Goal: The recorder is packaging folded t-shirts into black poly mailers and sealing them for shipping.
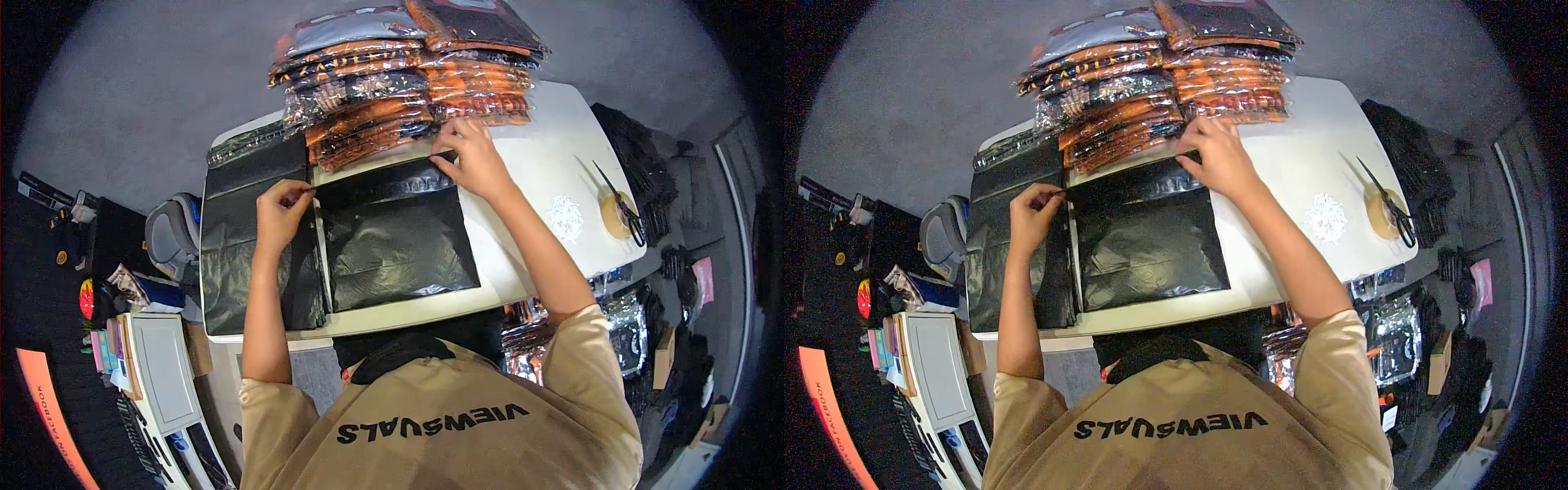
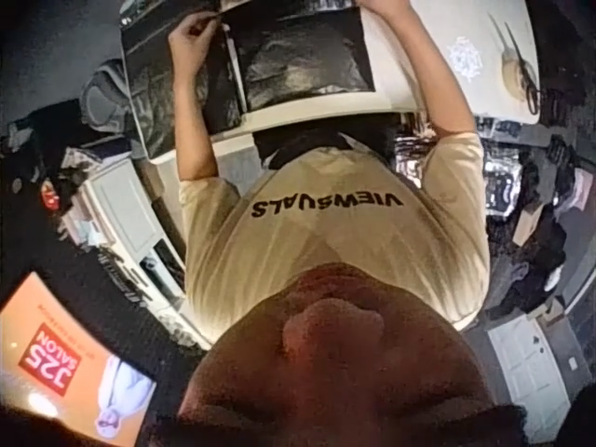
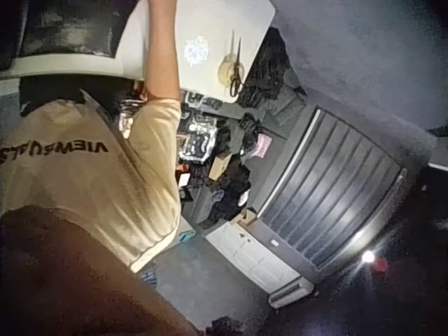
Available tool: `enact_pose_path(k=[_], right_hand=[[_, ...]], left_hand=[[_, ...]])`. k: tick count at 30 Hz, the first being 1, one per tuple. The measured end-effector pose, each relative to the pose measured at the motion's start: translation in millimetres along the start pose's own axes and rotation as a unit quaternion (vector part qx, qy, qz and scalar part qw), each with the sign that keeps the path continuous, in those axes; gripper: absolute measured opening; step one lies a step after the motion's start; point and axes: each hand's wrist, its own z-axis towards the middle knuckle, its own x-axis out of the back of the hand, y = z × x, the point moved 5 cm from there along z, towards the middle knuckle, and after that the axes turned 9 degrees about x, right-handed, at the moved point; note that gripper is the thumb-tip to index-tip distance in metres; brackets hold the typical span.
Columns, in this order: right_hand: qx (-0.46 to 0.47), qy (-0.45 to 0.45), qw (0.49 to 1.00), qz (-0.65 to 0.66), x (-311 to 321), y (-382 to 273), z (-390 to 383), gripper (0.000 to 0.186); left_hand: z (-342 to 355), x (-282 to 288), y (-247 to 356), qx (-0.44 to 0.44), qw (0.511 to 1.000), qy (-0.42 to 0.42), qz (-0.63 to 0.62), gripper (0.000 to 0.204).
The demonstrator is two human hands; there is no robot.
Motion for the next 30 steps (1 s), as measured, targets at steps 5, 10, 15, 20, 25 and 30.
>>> enact_pose_path(k=[5,10,15,20,25,30], right_hand=[[-0.045,-0.039,0.996,0.059,21.8,6.0,1.9,0.016],[-0.078,-0.032,0.991,0.108,32.0,1.2,-5.1,0.018],[-0.102,-0.019,0.987,0.124,42.3,-1.9,-21.7,0.016],[-0.115,-0.009,0.984,0.136,57.2,-16.9,-24.2,0.01],[-0.108,-0.001,0.982,0.157,71.2,-38.3,-43.7,0.012],[-0.06,0.014,0.987,0.146,71.8,-51.1,-70.8,0.009]], left_hand=[[7.3,7.5,-5.3,0.055,0.998,0.004,-0.039,0.01],[14.6,17.8,-9.6,0.026,0.996,-0.005,-0.086,0.01],[8.3,15.6,-9.7,0.038,0.994,-0.02,-0.105,0.009],[-1.0,25.6,-7.9,0.019,0.989,-0.027,-0.142,0.008],[-28.5,28.5,-5.5,0.028,0.984,-0.055,-0.165,0.008],[-57.2,24.2,-1.8,0.006,0.979,-0.086,-0.183,0.016]])
